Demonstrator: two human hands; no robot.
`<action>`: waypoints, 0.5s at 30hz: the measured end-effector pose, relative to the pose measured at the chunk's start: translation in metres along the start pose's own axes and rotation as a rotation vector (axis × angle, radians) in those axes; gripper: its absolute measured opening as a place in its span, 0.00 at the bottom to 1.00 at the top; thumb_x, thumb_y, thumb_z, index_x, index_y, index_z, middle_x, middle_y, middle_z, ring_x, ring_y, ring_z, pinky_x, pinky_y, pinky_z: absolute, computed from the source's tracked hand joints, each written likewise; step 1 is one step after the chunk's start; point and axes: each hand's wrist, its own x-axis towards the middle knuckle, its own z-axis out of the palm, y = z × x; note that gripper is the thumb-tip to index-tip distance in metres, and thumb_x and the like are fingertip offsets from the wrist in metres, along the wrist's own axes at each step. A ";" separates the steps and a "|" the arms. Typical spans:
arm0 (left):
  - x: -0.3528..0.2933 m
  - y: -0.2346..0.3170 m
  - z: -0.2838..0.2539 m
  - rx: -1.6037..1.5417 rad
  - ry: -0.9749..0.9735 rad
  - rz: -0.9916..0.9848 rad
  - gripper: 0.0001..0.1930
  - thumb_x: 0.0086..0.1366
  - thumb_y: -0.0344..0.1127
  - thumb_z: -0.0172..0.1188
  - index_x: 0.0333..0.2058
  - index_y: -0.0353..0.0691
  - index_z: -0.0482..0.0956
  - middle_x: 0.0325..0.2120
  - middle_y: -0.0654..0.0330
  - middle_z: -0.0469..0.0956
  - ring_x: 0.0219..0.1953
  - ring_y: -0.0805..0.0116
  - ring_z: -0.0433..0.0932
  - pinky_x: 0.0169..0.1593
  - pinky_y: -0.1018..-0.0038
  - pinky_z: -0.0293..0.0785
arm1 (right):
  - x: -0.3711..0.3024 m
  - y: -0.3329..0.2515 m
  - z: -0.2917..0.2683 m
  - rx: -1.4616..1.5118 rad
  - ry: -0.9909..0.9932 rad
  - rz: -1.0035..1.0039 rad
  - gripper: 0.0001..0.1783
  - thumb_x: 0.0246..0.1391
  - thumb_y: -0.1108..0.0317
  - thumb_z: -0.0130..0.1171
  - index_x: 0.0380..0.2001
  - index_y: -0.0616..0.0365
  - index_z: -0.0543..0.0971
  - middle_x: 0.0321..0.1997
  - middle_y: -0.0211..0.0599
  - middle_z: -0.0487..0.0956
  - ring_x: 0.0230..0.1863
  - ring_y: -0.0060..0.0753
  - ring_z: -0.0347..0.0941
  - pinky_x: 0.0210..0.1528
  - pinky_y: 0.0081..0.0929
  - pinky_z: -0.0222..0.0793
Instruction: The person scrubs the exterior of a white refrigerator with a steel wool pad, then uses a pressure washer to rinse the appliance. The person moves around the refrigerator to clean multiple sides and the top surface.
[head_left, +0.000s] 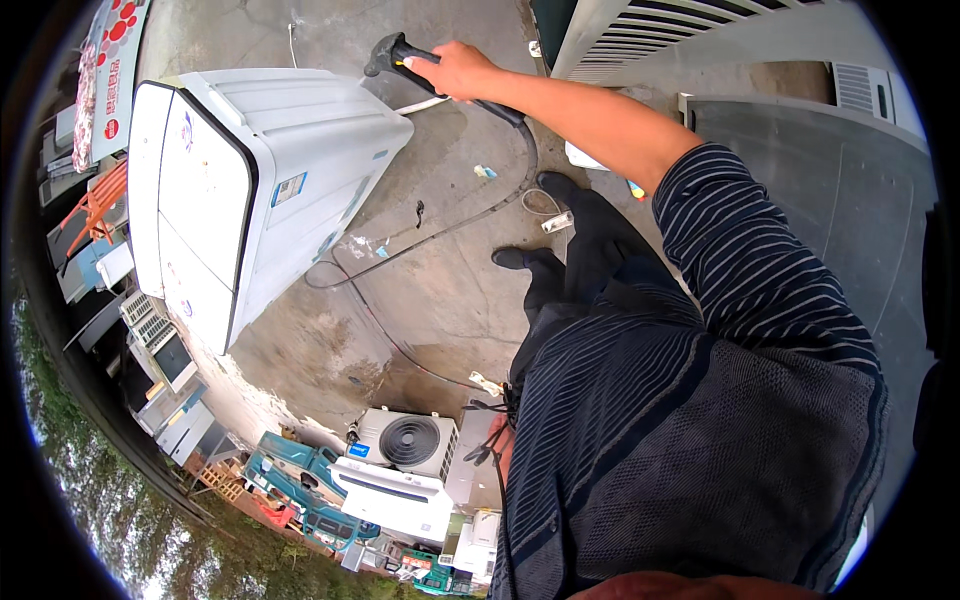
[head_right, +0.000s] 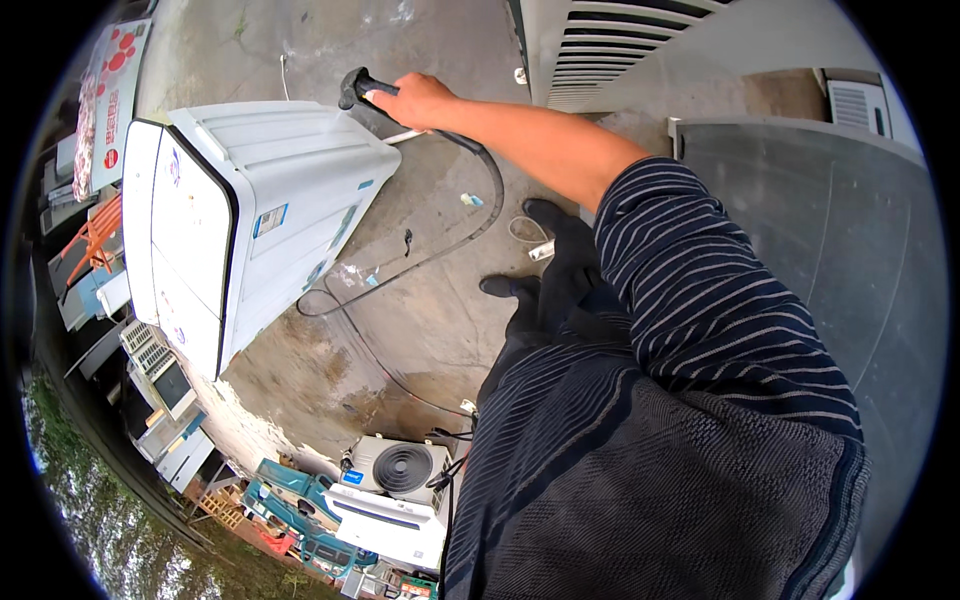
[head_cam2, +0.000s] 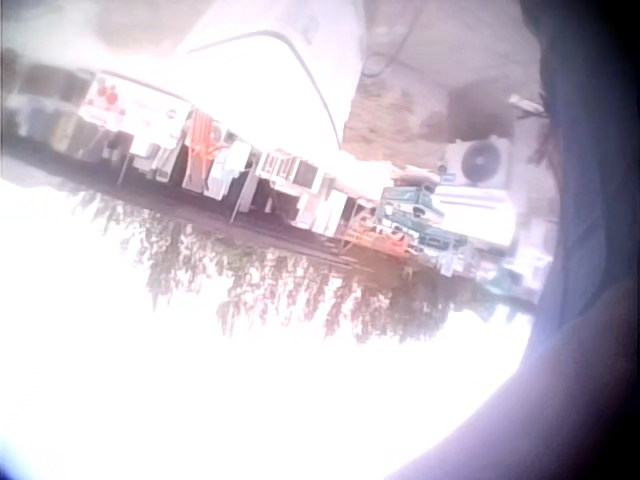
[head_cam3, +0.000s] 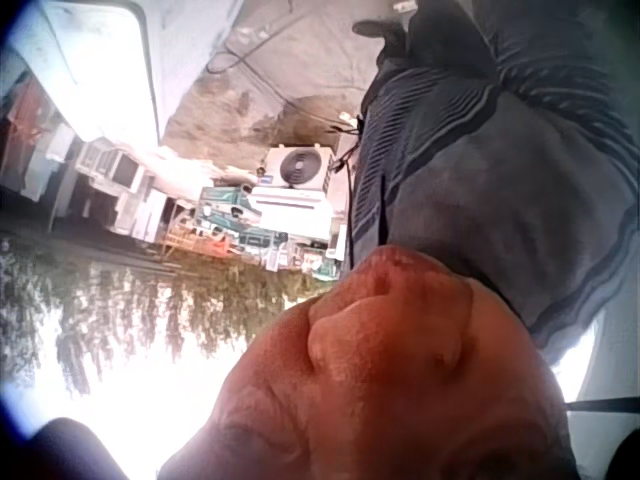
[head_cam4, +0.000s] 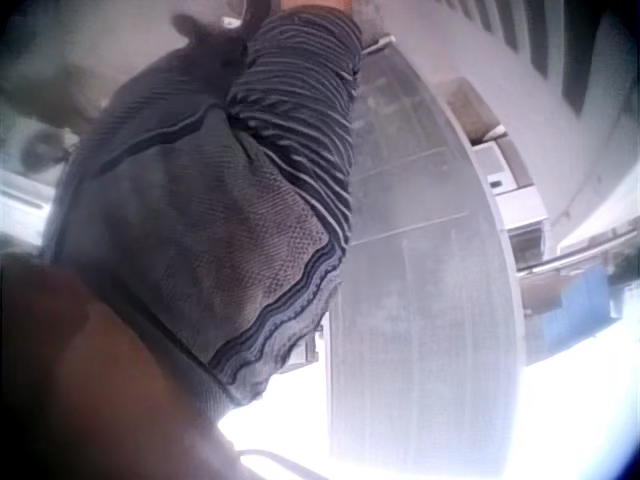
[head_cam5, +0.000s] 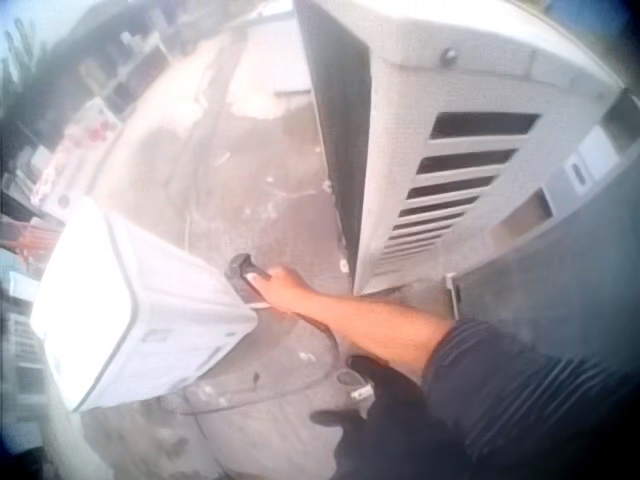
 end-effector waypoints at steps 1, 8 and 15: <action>0.000 -0.001 0.000 -0.002 0.002 0.001 0.11 0.72 0.35 0.57 0.43 0.33 0.82 0.34 0.59 0.84 0.33 0.71 0.80 0.39 0.74 0.75 | -0.002 0.009 0.002 0.011 -0.006 0.028 0.36 0.59 0.33 0.53 0.24 0.60 0.77 0.16 0.35 0.75 0.16 0.33 0.73 0.24 0.35 0.73; -0.004 -0.007 0.009 -0.021 0.008 -0.015 0.11 0.72 0.35 0.57 0.43 0.33 0.82 0.35 0.59 0.84 0.33 0.71 0.80 0.39 0.74 0.76 | -0.037 0.037 0.017 0.047 -0.016 0.034 0.35 0.58 0.35 0.57 0.31 0.63 0.81 0.24 0.44 0.81 0.27 0.44 0.79 0.33 0.39 0.74; -0.005 -0.013 0.015 -0.044 0.008 -0.025 0.11 0.72 0.35 0.58 0.44 0.33 0.82 0.35 0.59 0.84 0.34 0.71 0.80 0.40 0.75 0.76 | -0.068 0.047 0.028 -0.061 -0.023 -0.047 0.30 0.60 0.38 0.57 0.34 0.59 0.81 0.30 0.49 0.82 0.35 0.53 0.79 0.41 0.44 0.73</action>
